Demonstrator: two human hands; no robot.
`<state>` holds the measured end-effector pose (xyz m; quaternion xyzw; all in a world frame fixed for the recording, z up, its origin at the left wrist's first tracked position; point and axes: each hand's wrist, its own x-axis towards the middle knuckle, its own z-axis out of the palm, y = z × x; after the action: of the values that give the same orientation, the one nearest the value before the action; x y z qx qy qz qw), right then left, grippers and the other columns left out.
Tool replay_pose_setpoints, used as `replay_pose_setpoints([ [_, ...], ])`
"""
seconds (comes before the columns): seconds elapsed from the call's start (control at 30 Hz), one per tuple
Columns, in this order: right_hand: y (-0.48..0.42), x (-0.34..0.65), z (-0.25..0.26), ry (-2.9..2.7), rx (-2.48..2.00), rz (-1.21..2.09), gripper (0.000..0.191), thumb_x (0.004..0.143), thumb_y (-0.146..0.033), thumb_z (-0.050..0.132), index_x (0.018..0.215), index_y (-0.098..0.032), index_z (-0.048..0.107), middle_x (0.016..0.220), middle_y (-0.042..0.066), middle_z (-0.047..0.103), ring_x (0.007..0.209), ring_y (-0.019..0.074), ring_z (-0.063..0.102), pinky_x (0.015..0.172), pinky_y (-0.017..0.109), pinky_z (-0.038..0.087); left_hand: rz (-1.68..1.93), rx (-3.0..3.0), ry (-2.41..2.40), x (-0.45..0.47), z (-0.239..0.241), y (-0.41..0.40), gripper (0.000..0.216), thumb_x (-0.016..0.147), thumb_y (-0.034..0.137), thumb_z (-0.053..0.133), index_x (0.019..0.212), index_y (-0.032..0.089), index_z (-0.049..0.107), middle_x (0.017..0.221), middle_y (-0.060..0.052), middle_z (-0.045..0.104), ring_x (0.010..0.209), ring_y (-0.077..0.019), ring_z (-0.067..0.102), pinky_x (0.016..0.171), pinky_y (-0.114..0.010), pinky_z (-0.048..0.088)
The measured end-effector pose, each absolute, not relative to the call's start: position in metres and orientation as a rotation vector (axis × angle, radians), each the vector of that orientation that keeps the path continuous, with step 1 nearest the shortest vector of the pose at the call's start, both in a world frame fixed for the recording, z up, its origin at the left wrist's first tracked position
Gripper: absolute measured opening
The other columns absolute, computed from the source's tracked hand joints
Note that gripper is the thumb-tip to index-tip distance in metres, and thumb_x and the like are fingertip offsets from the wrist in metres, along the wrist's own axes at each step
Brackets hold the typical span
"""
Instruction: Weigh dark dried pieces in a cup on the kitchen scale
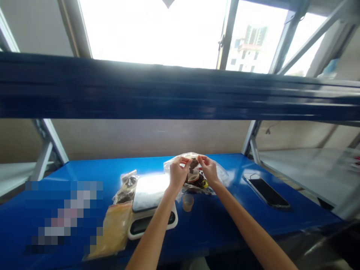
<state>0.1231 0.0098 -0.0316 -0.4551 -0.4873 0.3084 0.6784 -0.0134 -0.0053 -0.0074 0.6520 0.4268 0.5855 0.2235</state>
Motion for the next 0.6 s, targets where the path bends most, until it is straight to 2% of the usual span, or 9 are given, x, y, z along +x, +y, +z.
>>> replay_pose_setpoints([
  [0.23,0.017,0.116,-0.029,-1.004,-0.947,0.687,0.047,0.062,-0.061,0.067,0.077,-0.016,0.065,0.072,0.004,0.067,0.063,0.0158,0.06,0.052,0.027,0.05,1.589,1.988,1.255,-0.021,-0.005,-0.005,0.016,0.085,0.031,0.052,0.082,0.019,0.062,0.081,-0.003,0.067,0.071,-0.0132,0.063,0.059,-0.022,0.046],
  [0.4,0.018,0.115,-0.024,-0.854,-0.893,0.721,0.047,0.062,-0.06,0.068,0.082,-0.017,0.065,0.077,0.004,0.069,0.067,0.0155,0.062,0.061,0.028,0.05,1.59,1.866,1.271,-0.007,0.001,0.003,0.019,0.085,0.038,0.055,0.084,0.019,0.061,0.077,-0.002,0.068,0.068,-0.0137,0.063,0.063,-0.024,0.047],
  [0.6,0.015,0.123,-0.025,-1.006,-0.994,0.528,0.044,0.068,-0.058,0.064,0.079,-0.015,0.065,0.072,0.006,0.067,0.066,0.0176,0.059,0.061,0.03,0.047,1.658,1.791,1.26,0.005,0.001,0.012,0.012,0.084,0.026,0.056,0.08,0.018,0.063,0.076,-0.003,0.069,0.074,-0.0155,0.064,0.068,-0.026,0.047],
])
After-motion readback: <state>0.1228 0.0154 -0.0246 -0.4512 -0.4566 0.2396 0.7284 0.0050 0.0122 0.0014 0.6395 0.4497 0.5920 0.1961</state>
